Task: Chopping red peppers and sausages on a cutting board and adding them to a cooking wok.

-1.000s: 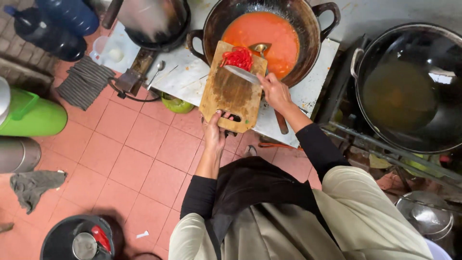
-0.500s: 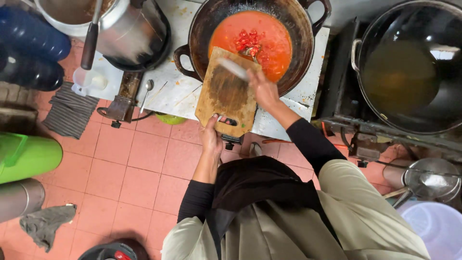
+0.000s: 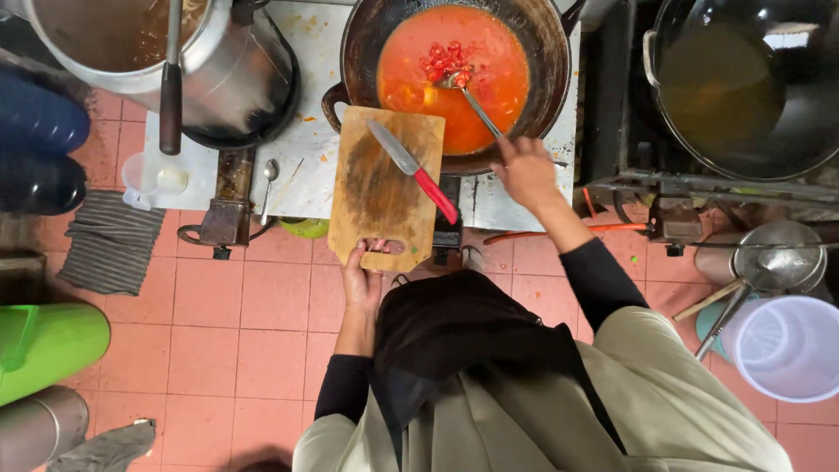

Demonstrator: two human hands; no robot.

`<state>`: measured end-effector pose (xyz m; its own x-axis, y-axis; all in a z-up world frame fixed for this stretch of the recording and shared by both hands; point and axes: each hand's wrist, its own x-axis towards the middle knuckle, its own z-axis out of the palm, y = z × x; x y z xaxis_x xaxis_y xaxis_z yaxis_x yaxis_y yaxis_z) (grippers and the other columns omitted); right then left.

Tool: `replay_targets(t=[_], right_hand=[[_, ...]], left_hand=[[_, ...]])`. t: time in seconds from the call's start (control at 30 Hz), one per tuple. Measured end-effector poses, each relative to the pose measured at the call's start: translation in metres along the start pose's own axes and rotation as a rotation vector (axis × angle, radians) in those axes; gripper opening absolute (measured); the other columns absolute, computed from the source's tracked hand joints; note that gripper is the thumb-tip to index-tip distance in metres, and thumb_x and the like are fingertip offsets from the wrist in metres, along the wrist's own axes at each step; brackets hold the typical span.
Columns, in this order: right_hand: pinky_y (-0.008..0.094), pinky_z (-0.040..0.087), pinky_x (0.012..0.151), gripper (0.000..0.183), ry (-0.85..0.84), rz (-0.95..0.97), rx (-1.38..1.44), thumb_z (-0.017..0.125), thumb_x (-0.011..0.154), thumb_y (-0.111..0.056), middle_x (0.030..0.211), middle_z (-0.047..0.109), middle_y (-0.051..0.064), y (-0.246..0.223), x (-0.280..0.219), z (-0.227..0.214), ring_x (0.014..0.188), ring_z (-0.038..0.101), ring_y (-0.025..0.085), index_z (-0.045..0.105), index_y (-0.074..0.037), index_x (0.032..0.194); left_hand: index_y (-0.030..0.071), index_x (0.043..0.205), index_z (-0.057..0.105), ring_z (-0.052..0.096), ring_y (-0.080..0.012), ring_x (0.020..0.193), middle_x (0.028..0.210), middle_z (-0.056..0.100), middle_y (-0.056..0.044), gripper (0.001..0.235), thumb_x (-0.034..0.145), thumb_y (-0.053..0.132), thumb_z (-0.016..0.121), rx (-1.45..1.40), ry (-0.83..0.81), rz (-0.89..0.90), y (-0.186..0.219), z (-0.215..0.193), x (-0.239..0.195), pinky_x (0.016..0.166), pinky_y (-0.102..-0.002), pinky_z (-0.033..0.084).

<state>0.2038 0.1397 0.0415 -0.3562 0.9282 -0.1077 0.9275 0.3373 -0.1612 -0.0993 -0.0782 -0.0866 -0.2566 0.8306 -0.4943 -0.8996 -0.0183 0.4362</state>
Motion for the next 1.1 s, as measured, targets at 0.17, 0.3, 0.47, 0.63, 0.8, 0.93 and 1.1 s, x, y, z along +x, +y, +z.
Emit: replay_targets(t=[0.17, 0.3, 0.47, 0.63, 0.8, 0.93, 1.1], right_hand=[[0.058, 0.052, 0.087, 0.081, -0.17, 0.215, -0.11, 0.066, 0.089, -0.025, 0.134, 0.055, 0.028, 0.083, -0.026, 0.103, 0.112, 0.06, 0.05, 0.032, -0.014, 0.162], [0.058, 0.055, 0.084, 0.053, -0.002, 0.185, 0.186, 0.065, 0.094, -0.025, 0.113, 0.065, 0.029, 0.092, -0.018, 0.118, 0.095, 0.068, 0.049, 0.048, -0.008, 0.142], [0.058, 0.055, 0.078, 0.035, -0.008, 0.338, -0.041, 0.053, 0.108, -0.03, 0.105, 0.07, 0.026, 0.083, -0.016, 0.055, 0.091, 0.07, 0.047, 0.058, -0.007, 0.134], [0.057, 0.055, 0.075, 0.045, -0.079, 0.333, -0.13, 0.054, 0.109, -0.038, 0.102, 0.071, 0.026, 0.094, -0.03, 0.053, 0.089, 0.07, 0.047, 0.057, -0.004, 0.138], [0.046, 0.051, 0.06, 0.048, -0.327, 0.377, 0.253, 0.064, 0.099, -0.047, 0.08, 0.066, 0.019, 0.063, -0.029, 0.046, 0.068, 0.063, 0.033, 0.066, -0.003, 0.119], [0.038, 0.043, 0.044, 0.046, -0.475, 0.548, 0.567, 0.063, 0.098, -0.047, 0.066, 0.055, 0.01, 0.04, -0.025, 0.055, 0.048, 0.051, 0.02, 0.064, -0.003, 0.113], [0.032, 0.033, 0.036, 0.042, -0.419, 0.567, 0.836, 0.064, 0.099, -0.043, 0.061, 0.046, 0.002, 0.033, -0.025, 0.057, 0.041, 0.04, 0.011, 0.06, -0.002, 0.108]], left_hand=[[0.002, 0.108, 0.063, 0.067, -0.0273, 0.104, 0.105, 0.069, -0.012, 0.016, 0.097, 0.014, 0.062, 0.01, 0.011, 0.017, 0.042, -0.018, -0.01, 0.097, -0.046, 0.056], [0.001, 0.109, 0.063, 0.067, -0.0268, 0.104, 0.105, 0.069, -0.013, 0.017, 0.1, 0.015, 0.062, 0.008, -0.025, 0.064, 0.072, -0.029, -0.01, 0.097, -0.047, 0.055], [0.001, 0.108, 0.062, 0.068, -0.0265, 0.105, 0.105, 0.068, -0.013, 0.016, 0.098, 0.013, 0.061, -0.007, -0.028, 0.072, 0.098, -0.042, -0.009, 0.097, -0.048, 0.055], [-0.001, 0.108, 0.063, 0.067, -0.0264, 0.105, 0.105, 0.068, -0.013, 0.017, 0.099, 0.014, 0.062, -0.018, -0.005, 0.091, 0.106, -0.059, -0.017, 0.098, -0.047, 0.055], [0.001, 0.106, 0.062, 0.067, -0.0268, 0.106, 0.106, 0.068, -0.013, 0.014, 0.098, 0.013, 0.063, -0.06, -0.036, 0.112, 0.109, -0.061, -0.022, 0.098, -0.047, 0.056], [0.001, 0.107, 0.062, 0.067, -0.0264, 0.107, 0.107, 0.067, -0.012, 0.015, 0.097, 0.013, 0.063, -0.056, -0.036, 0.119, 0.11, -0.062, -0.018, 0.098, -0.047, 0.056], [0.001, 0.108, 0.062, 0.068, -0.0257, 0.106, 0.105, 0.067, -0.011, 0.015, 0.099, 0.013, 0.061, -0.053, -0.031, 0.107, 0.11, -0.059, -0.014, 0.098, -0.047, 0.056]])
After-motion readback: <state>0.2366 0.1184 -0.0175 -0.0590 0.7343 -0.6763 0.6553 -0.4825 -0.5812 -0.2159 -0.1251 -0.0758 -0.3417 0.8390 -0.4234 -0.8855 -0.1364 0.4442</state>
